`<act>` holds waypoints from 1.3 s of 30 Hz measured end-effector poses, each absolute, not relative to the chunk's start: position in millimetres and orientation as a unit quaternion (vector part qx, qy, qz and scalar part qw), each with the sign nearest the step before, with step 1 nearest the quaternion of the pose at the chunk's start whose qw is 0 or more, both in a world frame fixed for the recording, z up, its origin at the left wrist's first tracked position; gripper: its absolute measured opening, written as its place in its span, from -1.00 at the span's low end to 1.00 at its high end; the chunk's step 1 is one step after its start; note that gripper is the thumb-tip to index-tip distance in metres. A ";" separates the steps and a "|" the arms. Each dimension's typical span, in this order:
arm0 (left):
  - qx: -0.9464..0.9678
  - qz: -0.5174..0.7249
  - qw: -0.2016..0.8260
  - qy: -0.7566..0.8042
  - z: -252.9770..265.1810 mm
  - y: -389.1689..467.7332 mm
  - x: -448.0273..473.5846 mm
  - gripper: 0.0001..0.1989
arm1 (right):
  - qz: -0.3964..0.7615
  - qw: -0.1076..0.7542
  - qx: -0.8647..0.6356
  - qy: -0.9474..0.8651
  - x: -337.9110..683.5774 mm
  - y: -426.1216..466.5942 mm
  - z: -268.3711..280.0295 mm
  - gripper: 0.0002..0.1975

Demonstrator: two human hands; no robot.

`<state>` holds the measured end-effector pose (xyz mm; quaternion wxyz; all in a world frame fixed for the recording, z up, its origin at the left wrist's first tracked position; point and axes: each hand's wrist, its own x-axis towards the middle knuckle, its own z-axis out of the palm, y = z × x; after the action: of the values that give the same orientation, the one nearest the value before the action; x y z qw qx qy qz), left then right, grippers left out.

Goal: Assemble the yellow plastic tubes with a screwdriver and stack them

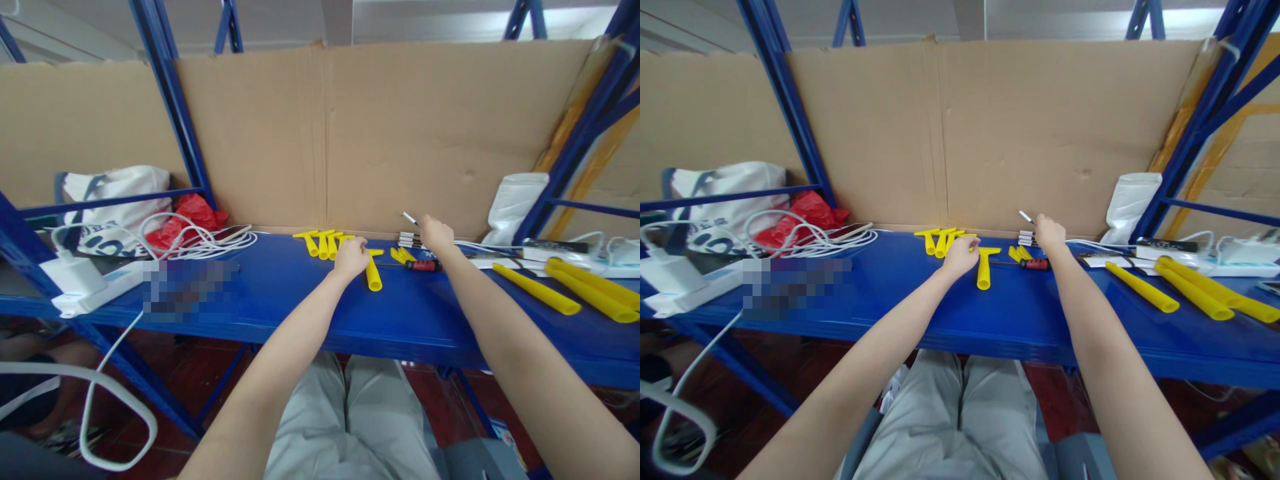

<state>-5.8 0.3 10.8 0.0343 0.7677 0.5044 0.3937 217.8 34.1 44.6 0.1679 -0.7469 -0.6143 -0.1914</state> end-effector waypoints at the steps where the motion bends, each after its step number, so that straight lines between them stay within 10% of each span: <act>1: 0.763 0.403 0.044 0.503 9.7 2.2 -5.6 -0.69 | -0.201 0.184 -0.738 -0.617 213.6 31.3 45.5 -0.74; 18: 0.596 0.496 0.466 0.427 18.8 1.0 -7.4 -0.75 | -0.219 0.280 -0.490 -0.796 167.0 -7.2 39.3 -0.84; 30: 0.464 0.561 0.516 0.451 24.5 4.3 -14.5 -0.81 | -0.203 0.320 -0.526 -0.761 170.1 -1.2 31.7 -0.53; 39: 0.491 0.484 0.489 0.534 16.9 7.4 -15.2 -0.88 | -0.102 0.201 -0.582 -0.781 175.9 -1.7 36.5 -0.73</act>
<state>-15.2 7.4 16.9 0.4893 0.4908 0.5338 0.4845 175.9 -1.7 36.5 0.2008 -0.5821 -0.7814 -0.1017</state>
